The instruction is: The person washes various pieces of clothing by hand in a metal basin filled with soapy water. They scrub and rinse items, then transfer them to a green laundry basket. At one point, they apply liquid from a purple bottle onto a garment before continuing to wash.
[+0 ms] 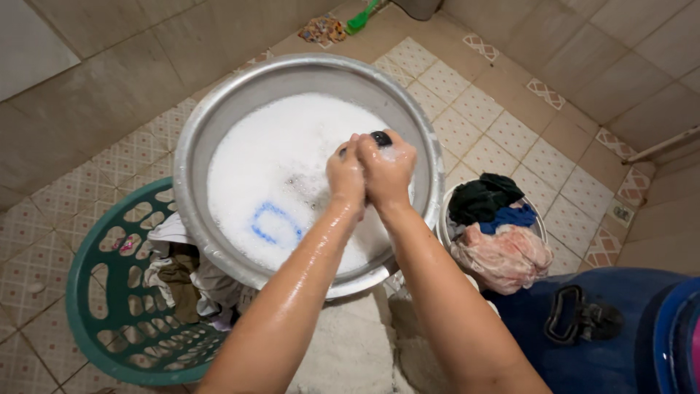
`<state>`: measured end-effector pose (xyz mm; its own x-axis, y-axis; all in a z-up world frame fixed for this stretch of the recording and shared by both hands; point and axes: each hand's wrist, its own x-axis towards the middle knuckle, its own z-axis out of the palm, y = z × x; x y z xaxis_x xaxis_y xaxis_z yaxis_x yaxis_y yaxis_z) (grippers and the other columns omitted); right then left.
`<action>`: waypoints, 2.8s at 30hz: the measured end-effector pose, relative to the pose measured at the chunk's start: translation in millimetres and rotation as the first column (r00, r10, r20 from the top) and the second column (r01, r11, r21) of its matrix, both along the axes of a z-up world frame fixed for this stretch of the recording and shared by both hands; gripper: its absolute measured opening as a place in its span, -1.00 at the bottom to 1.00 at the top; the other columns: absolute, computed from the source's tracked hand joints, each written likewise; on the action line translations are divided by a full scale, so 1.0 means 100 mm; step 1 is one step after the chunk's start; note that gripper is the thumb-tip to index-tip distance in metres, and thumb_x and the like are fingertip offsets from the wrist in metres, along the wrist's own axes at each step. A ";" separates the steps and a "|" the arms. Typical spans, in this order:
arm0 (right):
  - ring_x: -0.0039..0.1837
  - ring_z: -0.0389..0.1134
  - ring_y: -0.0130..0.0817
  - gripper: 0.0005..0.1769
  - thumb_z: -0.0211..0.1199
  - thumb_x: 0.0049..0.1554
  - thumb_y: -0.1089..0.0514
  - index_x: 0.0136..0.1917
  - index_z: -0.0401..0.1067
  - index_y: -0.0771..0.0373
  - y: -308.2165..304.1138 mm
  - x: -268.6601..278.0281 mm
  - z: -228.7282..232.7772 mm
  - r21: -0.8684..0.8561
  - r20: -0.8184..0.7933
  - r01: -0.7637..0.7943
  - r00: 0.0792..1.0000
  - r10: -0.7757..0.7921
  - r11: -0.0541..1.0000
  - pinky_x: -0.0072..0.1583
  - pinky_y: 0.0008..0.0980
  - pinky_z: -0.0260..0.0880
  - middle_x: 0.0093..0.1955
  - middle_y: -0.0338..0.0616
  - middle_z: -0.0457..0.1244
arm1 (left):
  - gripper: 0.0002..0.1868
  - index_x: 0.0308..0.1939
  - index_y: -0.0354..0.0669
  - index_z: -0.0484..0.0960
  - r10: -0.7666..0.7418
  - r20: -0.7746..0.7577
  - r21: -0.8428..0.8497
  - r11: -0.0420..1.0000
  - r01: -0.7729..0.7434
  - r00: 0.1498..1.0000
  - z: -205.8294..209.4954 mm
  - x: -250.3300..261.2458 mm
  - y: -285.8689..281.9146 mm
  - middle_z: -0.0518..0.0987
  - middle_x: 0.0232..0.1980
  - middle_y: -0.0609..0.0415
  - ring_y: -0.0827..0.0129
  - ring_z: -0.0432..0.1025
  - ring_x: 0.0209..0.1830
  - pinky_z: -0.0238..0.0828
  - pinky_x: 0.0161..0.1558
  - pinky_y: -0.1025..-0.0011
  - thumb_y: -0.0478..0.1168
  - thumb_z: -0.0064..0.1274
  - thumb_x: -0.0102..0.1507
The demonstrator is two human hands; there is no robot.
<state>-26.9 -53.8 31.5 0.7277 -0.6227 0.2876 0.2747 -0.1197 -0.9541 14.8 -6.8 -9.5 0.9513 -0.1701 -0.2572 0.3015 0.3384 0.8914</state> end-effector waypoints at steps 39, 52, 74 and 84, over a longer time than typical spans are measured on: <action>-0.01 0.41 -0.35 -0.65 0.34 0.01 0.13 0.05 0.58 0.33 -0.54 -0.01 -0.04 0.041 -0.563 -0.436 0.734 0.381 0.899 0.11 -0.36 0.36 -0.09 -0.17 0.43 | -0.70 0.01 -0.10 0.64 -0.234 0.124 -0.219 0.941 0.257 0.964 0.50 0.60 1.09 0.65 -0.03 0.07 0.28 0.55 -0.04 0.51 0.00 0.23 -0.18 0.16 0.20; -0.22 0.40 0.02 -0.68 0.31 0.11 -0.09 -0.26 0.55 0.20 0.02 0.57 -0.55 -0.749 -0.321 -0.112 0.923 -0.211 0.653 -0.13 -0.07 0.38 -0.28 0.10 0.37 | -0.50 -0.12 -0.14 0.58 -0.426 -0.355 -0.490 0.843 0.223 0.832 -0.68 0.74 0.84 0.58 -0.18 -0.01 0.17 0.47 -0.20 0.51 -0.11 0.18 0.22 -0.14 0.38; -0.02 0.39 -0.37 -0.52 0.07 0.45 -0.23 -0.01 0.39 0.23 -0.84 0.15 -0.18 0.429 0.144 -0.357 0.934 0.327 0.830 0.11 -0.27 0.46 -0.09 -0.16 0.31 | -0.89 -0.24 -0.18 0.66 -0.041 0.453 0.058 0.998 0.016 0.890 0.49 0.59 1.40 0.56 -0.31 0.19 0.48 0.38 -0.31 0.32 -0.27 0.43 -0.24 0.08 0.33; -0.05 0.43 -0.24 -0.55 -0.05 0.24 -0.08 0.03 0.45 0.34 -0.44 -0.03 0.37 0.753 -0.061 -0.338 0.818 0.571 0.565 0.07 -0.24 0.51 -0.05 0.05 0.41 | -0.45 0.23 -0.13 0.60 -0.721 0.418 0.583 0.679 0.445 0.552 0.84 0.01 1.02 0.60 0.08 -0.11 0.22 0.53 0.02 0.47 0.08 0.32 -0.34 0.08 0.12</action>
